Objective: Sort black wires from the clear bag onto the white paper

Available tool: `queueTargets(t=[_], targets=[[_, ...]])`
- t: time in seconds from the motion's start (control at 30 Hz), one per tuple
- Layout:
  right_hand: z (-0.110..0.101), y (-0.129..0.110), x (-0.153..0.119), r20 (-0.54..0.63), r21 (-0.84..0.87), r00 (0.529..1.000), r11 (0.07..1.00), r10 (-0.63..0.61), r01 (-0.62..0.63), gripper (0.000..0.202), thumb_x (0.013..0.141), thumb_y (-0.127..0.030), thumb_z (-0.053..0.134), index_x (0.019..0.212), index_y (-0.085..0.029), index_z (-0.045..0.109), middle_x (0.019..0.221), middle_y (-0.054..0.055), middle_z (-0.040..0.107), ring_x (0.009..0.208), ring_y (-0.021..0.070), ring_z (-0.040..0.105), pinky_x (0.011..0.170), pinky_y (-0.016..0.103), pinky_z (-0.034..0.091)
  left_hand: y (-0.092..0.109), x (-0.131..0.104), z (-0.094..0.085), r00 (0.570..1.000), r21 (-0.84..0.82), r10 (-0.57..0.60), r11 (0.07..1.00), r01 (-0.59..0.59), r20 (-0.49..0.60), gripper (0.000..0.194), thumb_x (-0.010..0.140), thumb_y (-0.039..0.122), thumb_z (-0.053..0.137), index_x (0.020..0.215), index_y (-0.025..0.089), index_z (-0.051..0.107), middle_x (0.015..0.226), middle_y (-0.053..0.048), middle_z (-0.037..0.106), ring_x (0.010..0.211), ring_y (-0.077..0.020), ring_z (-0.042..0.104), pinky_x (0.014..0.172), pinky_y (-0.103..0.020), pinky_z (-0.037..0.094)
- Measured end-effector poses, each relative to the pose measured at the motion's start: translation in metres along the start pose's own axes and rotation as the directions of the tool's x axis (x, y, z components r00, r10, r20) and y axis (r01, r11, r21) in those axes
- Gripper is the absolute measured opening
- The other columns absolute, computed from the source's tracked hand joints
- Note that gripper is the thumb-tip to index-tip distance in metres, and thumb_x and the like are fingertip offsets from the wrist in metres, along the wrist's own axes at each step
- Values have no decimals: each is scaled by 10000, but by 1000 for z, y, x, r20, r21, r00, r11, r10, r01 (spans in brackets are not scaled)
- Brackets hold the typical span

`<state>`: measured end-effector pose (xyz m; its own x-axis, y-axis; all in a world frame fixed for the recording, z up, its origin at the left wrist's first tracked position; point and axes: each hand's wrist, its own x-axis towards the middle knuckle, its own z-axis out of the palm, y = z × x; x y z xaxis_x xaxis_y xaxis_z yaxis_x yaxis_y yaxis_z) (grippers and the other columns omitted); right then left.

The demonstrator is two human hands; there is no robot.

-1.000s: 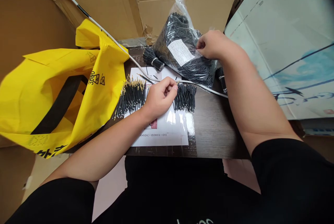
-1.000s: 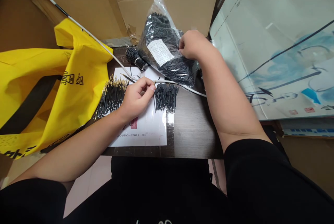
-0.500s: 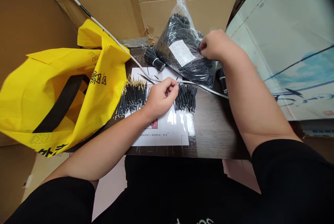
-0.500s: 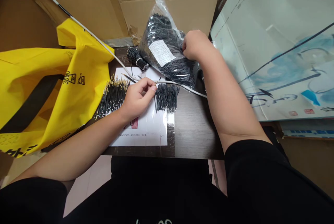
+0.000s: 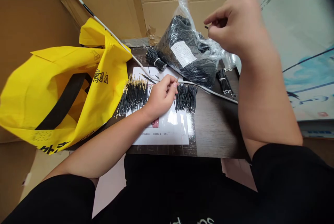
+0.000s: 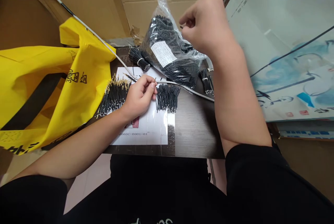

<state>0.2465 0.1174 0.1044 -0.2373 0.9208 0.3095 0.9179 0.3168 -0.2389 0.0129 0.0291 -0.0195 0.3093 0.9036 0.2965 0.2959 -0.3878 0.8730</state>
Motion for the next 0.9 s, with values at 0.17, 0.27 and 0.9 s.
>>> queueTargets(t=[0.17,0.27,0.9], targets=[[8,-38,-45,-130,71,956,959,-264,274,356,898,-234,537,1161,-293,770,987,39,753,936,225,701,907,381,564,3,2,-3,990,68,63,996,-55,-127,97,1005,225,461,955,228,545,776,-2,555,688,-139,502,666,-307,415],[39,-49,-81,-56,251,959,926,-276,282,473,931,-252,503,1347,-438,630,1030,-1,744,975,230,702,934,426,571,7,1,-5,989,28,57,998,-54,-137,95,1003,234,465,936,231,532,788,-4,538,703,-145,482,678,-311,415],[99,-44,-128,-268,518,957,821,-110,240,403,928,-322,626,1240,-578,636,1060,-30,740,921,249,706,822,507,589,4,1,6,970,-455,-89,871,186,226,404,970,574,553,792,224,459,602,53,321,509,-99,306,485,-270,271]])
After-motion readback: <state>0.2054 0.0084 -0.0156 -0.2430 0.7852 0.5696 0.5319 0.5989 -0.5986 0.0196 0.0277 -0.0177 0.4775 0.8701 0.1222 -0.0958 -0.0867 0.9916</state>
